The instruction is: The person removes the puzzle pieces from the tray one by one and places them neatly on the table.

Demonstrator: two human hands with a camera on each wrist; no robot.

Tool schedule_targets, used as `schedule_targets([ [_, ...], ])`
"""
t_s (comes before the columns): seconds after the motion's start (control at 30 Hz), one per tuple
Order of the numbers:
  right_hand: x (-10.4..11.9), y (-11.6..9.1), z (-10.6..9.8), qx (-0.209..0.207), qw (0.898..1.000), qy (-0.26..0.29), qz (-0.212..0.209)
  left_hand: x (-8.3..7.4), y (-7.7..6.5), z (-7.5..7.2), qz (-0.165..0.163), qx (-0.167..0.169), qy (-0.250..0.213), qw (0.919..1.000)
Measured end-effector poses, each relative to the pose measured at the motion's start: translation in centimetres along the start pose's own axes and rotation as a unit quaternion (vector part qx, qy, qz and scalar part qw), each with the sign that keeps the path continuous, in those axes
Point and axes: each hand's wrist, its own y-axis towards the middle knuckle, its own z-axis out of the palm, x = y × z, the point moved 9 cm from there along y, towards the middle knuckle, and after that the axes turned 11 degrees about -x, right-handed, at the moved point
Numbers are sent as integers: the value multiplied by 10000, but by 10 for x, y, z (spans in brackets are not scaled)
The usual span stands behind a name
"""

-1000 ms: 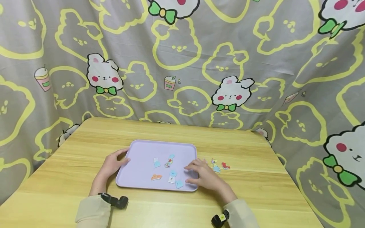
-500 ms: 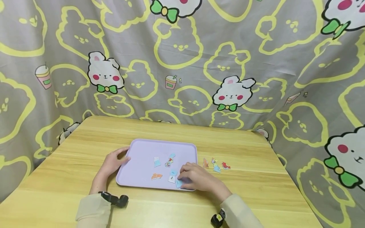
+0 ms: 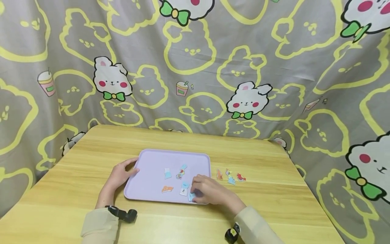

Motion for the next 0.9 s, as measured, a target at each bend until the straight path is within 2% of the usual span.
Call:
schedule_targets([
  [0.17,-3,-3,-9,-568,9976,315,226,-1,0,1,8,-9,41,10000],
  [0.33,-9,-6,-20,-1249,9885,628,580,-1,0,2,4,-8,39,10000],
  [0.43,-14,-9,-24,-1614,9786,980,818,0,-1,2,-31,7,26,10000],
  [0.6,-21,-13,-24,-2180,9551,1724,1022,0,-1,2,-35,-14,62,10000],
  [0.7,-22,-15,-25,-2327,9491,1833,1067,-1,-1,2,-23,-22,60,10000],
  [0.9,-32,-19,-27,-2195,9508,1534,1557,-1,-1,2,-30,-20,67,10000],
])
